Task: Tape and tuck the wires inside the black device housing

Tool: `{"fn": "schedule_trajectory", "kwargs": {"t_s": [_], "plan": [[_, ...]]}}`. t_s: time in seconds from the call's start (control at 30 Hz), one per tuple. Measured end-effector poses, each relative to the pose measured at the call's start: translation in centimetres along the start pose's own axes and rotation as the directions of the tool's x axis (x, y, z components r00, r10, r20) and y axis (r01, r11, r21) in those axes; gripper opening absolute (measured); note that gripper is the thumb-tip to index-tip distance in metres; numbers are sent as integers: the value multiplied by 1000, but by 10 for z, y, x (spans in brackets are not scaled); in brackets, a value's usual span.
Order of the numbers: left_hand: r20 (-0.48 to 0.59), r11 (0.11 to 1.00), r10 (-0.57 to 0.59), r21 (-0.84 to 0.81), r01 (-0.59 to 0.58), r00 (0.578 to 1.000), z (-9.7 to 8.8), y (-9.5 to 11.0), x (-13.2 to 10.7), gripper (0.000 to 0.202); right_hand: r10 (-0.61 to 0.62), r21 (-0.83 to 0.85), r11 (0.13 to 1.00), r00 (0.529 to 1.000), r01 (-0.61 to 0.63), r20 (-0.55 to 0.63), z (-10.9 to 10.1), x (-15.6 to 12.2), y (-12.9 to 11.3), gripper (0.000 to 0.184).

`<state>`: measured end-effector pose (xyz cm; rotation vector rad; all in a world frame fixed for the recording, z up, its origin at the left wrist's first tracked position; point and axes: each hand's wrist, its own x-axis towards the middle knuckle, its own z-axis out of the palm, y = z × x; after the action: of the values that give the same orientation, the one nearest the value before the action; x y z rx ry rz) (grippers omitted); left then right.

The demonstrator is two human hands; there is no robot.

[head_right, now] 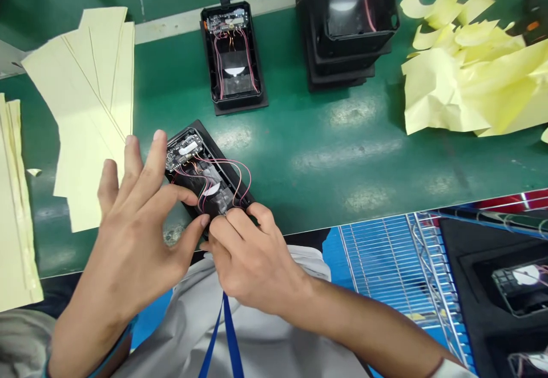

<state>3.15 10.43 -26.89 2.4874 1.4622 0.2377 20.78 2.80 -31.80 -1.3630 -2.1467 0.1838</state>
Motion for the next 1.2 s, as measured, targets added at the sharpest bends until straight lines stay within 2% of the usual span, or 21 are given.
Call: {"fn": "schedule_trajectory", "kwargs": {"t_s": [0.67, 0.8, 1.0, 1.2], "plan": [[20, 991, 67, 117, -69, 998, 5, 4, 5, 15, -30, 21, 999, 999, 31, -45, 3, 1, 4, 22], [16, 994, 47, 101, -49, 999, 1, 6, 2, 15, -46, 13, 999, 998, 47, -49, 4, 1, 4, 16], [2, 995, 6, 102, -6, 1000, 4, 8, -2, 11, -40, 48, 998, 994, 45, -101, 7, 1, 4, 20], [-24, 995, 8, 104, -5, 1000, 10, 8, -4, 14, -34, 65, 997, 996, 39, -86, 7, 2, 5, 22]]}}
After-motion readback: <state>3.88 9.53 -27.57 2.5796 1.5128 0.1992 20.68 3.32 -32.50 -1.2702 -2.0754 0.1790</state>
